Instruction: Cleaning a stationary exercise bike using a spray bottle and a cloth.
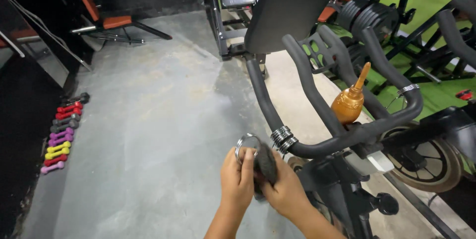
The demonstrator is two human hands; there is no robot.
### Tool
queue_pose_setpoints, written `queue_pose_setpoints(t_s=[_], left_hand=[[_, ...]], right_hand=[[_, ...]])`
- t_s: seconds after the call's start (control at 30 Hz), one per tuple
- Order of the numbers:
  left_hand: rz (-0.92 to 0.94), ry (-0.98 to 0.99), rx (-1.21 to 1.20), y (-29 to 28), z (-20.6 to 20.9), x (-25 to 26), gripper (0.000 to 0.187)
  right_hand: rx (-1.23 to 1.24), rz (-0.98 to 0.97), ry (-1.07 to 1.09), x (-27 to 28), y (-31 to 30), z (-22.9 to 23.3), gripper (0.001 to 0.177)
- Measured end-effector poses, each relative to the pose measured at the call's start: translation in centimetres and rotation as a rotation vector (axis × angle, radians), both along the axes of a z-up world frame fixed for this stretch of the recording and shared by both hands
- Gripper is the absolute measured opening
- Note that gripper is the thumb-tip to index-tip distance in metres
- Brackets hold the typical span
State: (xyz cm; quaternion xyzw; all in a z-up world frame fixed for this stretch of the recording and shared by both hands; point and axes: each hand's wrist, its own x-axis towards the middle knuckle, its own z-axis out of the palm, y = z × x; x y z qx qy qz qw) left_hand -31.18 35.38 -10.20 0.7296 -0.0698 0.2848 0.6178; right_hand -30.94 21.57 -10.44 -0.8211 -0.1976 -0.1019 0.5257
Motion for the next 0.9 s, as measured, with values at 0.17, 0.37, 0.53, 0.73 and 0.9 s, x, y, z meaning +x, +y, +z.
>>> queue_pose_setpoints(t_s=[0.17, 0.37, 0.53, 0.73, 0.9], left_hand=[[-0.026, -0.104, -0.004, 0.7, -2.1, 0.7, 0.026], [-0.338, 0.207, -0.499, 1.5, -1.7, 0.7, 0.034], [-0.306, 0.210, -0.420, 1.7, -2.1, 1.2, 0.035], [0.101, 0.078, -0.226, -0.8, 0.3, -0.7, 0.025], [0.152, -0.103, -0.257, -2.5, 0.3, -1.7, 0.025]], right_hand=[[0.354, 0.165, 0.398, 3.6, -2.6, -8.3, 0.048], [0.915, 0.343, 0.955, 3.2, -3.1, -5.9, 0.045], [0.821, 0.246, 0.980, 4.2, -2.2, -6.8, 0.042], [0.362, 0.116, 0.151, 1.4, 0.4, -3.1, 0.053], [0.114, -0.112, -0.409, 0.7, 1.1, -3.8, 0.046]])
